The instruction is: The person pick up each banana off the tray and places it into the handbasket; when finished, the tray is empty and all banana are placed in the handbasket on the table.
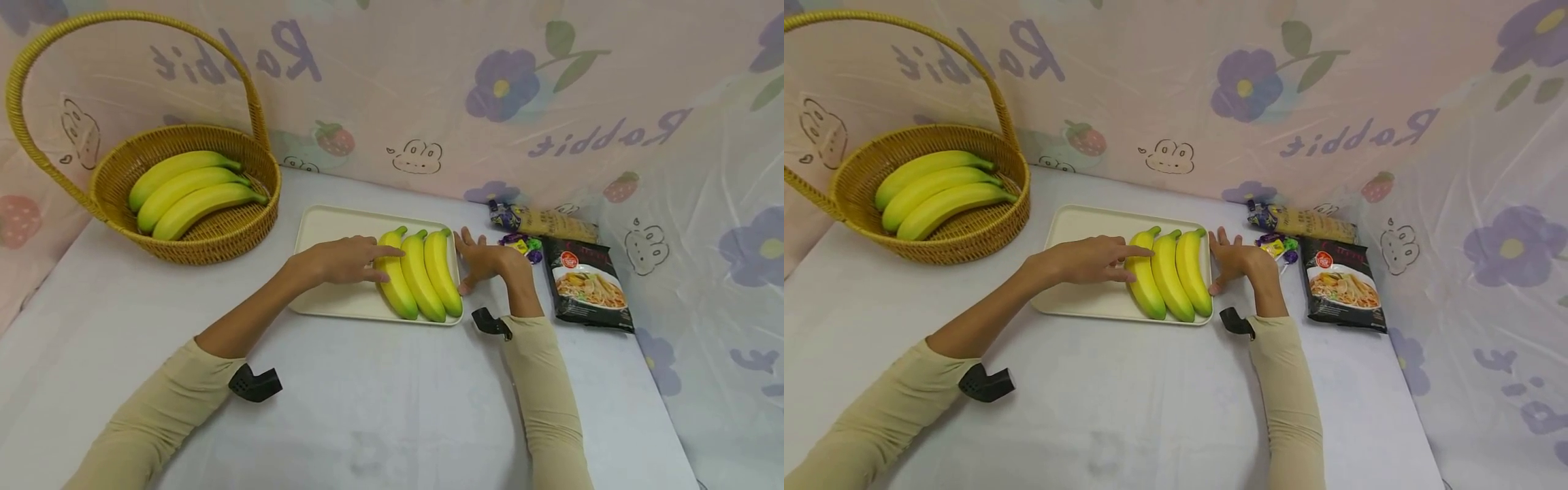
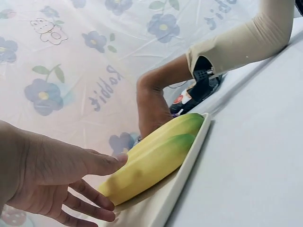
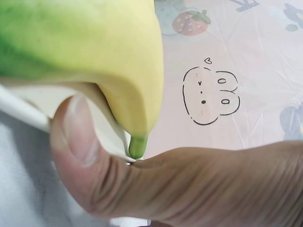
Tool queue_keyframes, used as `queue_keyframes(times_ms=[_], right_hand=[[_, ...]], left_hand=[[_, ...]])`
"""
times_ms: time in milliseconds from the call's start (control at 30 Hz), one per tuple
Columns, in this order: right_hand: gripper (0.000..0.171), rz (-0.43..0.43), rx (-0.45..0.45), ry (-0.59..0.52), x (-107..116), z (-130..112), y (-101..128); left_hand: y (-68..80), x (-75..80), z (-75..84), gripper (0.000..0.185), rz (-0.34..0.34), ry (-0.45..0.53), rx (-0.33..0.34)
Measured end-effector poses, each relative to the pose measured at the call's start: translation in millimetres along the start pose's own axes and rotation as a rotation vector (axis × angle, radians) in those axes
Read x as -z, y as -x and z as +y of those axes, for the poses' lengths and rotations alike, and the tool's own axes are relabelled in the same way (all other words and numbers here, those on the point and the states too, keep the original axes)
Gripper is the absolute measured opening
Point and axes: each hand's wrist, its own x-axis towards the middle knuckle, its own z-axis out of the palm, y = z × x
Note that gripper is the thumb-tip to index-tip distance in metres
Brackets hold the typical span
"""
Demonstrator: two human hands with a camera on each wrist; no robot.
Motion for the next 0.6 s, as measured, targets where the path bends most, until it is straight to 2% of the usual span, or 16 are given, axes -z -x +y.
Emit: queue_keyframes(times_ms=[133, 300, 600], right_hand=[[0.136, 0.005, 0.000, 0.009, 0.1, -0.1, 0.4], [0.136, -0.001, 0.004, 0.001, 0.5, 1.4, 0.8], [0.135, -0.002, -0.010, 0.004, -0.6, 1.0, -0.8]], left_hand=[[-3.1, -6.0, -0.2, 0.060, -0.013, -0.030, -0.007], [-0.8, -5.9, 4.1, 0.058, 0.008, -0.033, -0.003], [2.8, -3.9, 3.3, 0.043, 0.039, 0.006, 0.054]])
